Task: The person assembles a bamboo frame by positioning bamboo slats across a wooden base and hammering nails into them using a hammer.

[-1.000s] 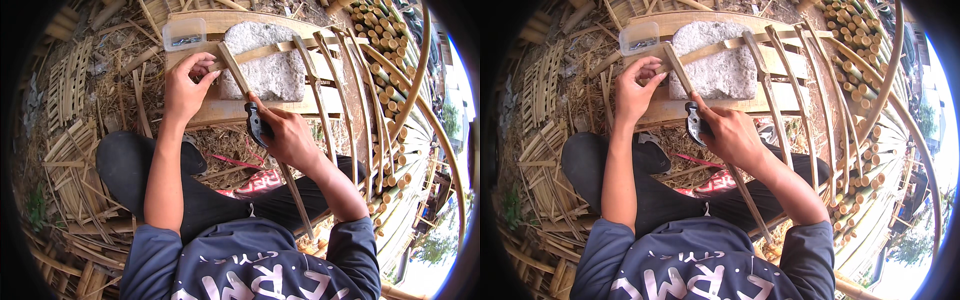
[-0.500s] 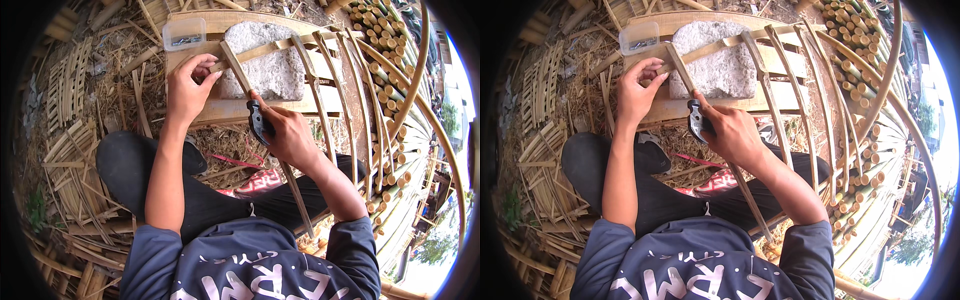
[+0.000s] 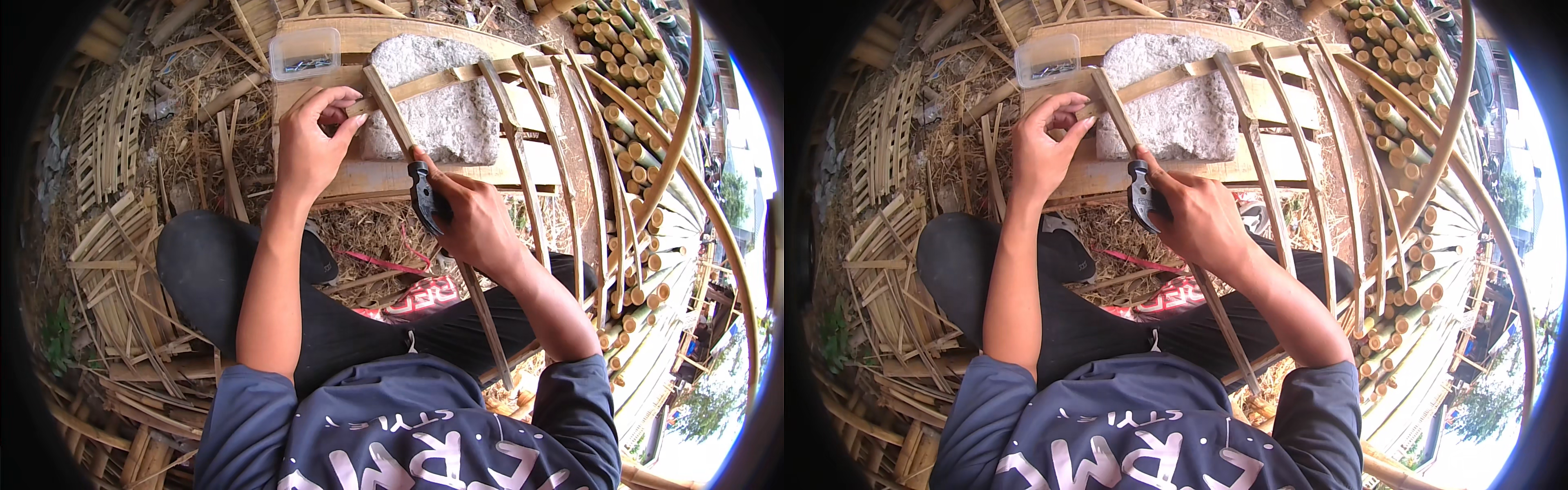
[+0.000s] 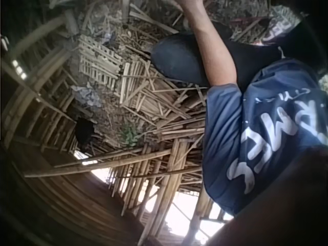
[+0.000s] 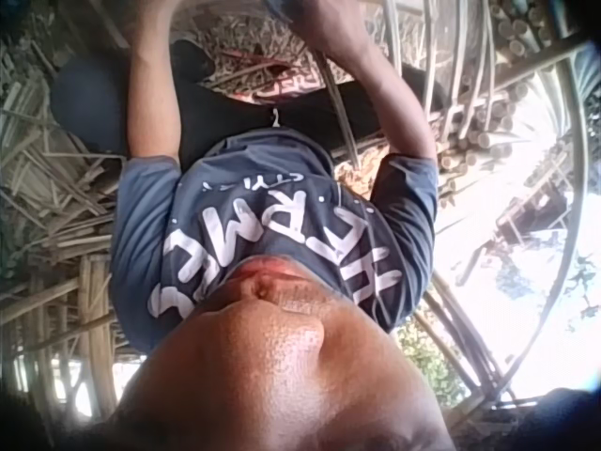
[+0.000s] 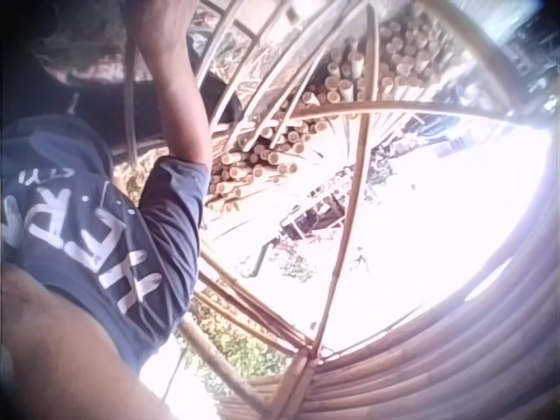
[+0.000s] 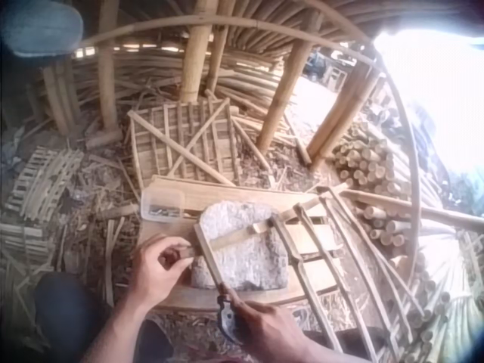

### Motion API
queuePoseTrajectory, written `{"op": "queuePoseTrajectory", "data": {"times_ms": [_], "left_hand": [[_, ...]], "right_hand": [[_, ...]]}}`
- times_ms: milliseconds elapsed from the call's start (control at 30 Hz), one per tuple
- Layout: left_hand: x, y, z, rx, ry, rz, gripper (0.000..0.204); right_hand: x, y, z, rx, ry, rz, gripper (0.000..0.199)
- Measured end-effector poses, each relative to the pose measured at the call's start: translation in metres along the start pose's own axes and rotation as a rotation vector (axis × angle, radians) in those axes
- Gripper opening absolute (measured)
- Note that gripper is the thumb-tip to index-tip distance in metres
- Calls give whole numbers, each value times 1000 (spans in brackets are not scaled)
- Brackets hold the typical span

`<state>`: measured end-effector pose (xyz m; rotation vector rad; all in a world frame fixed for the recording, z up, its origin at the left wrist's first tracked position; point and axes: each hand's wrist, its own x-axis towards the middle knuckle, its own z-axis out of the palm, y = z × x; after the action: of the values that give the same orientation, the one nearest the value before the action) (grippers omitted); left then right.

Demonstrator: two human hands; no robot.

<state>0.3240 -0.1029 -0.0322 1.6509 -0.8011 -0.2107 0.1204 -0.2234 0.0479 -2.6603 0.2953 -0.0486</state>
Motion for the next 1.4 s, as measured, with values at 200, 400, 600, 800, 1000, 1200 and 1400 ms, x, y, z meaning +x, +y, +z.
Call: {"op": "queuePoseTrajectory", "data": {"times_ms": [200,400,600,800,1000,1200,1400], "left_hand": [[1,-1,1,7,13,42,29],[0,-1,1,16,13,37,29],[-1,-3,2,23,13,57,28],[0,-2,3,-1,21,60,29],[0,0,1,26,5,46,28],[1,-1,0,0,-1,53,28],[1,0,0,10,-11,45,28]], "right_hand": [[0,0,2,12,5,19,86],[0,0,3,25,4,34,86],[-1,0,5,9,9,28,87],[-1,1,4,20,6,38,86],[0,1,5,17,23,25,85],[1,3,4,40,55,25,85],[2,8,4,32,38,-4,86]]}}
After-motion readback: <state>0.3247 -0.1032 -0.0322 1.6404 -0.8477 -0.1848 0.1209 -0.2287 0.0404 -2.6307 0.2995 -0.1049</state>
